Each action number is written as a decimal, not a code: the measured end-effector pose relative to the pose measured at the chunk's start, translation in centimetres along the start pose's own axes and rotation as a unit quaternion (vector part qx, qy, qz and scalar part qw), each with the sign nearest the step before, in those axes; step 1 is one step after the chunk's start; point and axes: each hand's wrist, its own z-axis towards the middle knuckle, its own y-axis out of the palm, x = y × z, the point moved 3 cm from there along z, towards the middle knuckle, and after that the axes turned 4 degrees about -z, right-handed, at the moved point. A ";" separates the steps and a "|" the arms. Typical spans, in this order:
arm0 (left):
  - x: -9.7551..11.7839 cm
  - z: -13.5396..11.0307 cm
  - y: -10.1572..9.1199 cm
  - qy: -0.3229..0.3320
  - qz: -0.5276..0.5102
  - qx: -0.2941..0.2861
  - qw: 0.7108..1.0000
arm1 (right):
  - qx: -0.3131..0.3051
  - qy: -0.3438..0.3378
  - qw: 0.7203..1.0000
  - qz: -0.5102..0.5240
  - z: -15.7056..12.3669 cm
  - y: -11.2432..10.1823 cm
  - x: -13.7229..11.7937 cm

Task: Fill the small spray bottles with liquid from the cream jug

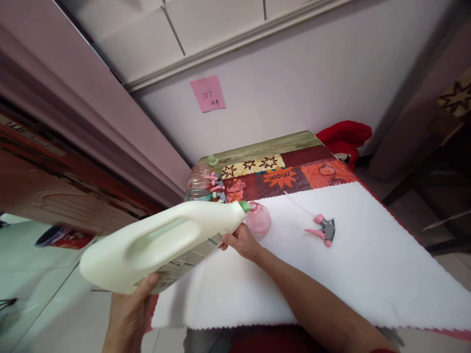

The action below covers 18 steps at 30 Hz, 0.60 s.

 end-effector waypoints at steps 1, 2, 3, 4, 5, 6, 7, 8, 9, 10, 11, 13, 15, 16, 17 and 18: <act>0.1 -0.1 0.1 0.009 -0.003 -0.008 1.000 | 0.000 0.000 1.000 0.001 0.0 0.0 0.0; 0.1 -0.1 0.1 0.016 -0.005 -0.014 1.000 | 0.000 0.000 1.000 0.002 0.0 0.0 0.0; 0.2 -0.1 0.2 0.020 -0.004 -0.019 1.000 | 0.000 -0.001 1.000 0.002 0.0 0.0 -0.1; 0.2 -0.1 0.1 0.020 -0.002 -0.020 1.000 | 0.000 -0.001 1.000 0.002 0.0 0.0 -0.1; 0.2 -0.1 0.1 0.020 -0.001 -0.021 1.000 | 0.001 -0.001 1.000 0.002 0.0 0.0 0.0; 0.2 -0.1 0.1 0.021 0.000 -0.020 1.000 | 0.000 -0.002 1.000 0.001 0.0 0.0 0.0; 0.2 0.0 0.1 0.018 -0.001 -0.020 1.000 | 0.000 -0.003 1.000 -0.001 0.0 0.0 0.1; 0.3 0.0 0.1 0.015 -0.002 -0.020 1.000 | 0.000 -0.004 1.000 -0.004 0.0 0.0 0.1; 0.3 0.0 0.1 0.010 -0.002 -0.018 1.000 | 0.000 -0.005 1.000 -0.006 0.1 -0.1 0.2; 0.4 0.1 0.2 0.004 -0.002 -0.016 1.000 | 0.000 -0.006 1.000 -0.009 0.1 -0.1 0.3; 0.4 0.1 0.2 -0.001 -0.003 -0.014 1.000 | 0.000 -0.007 1.000 -0.011 0.1 -0.1 0.4; 0.5 0.0 0.2 -0.004 -0.002 -0.011 1.000 | -0.001 -0.009 1.000 -0.013 0.1 -0.1 0.5; 0.4 0.0 0.2 0.002 -0.001 -0.007 1.000 | -0.001 -0.011 1.000 -0.015 0.2 -0.1 0.5; 0.4 0.0 0.2 0.006 0.000 -0.006 1.000 | -0.002 -0.013 1.000 -0.017 0.2 -0.1 0.5; 0.4 0.0 0.1 0.009 0.001 -0.006 1.000 | -0.002 -0.014 1.000 -0.019 0.2 -0.1 0.5; 0.3 0.0 0.1 0.011 0.002 -0.009 1.000 | -0.002 -0.015 1.000 -0.020 0.2 -0.1 0.5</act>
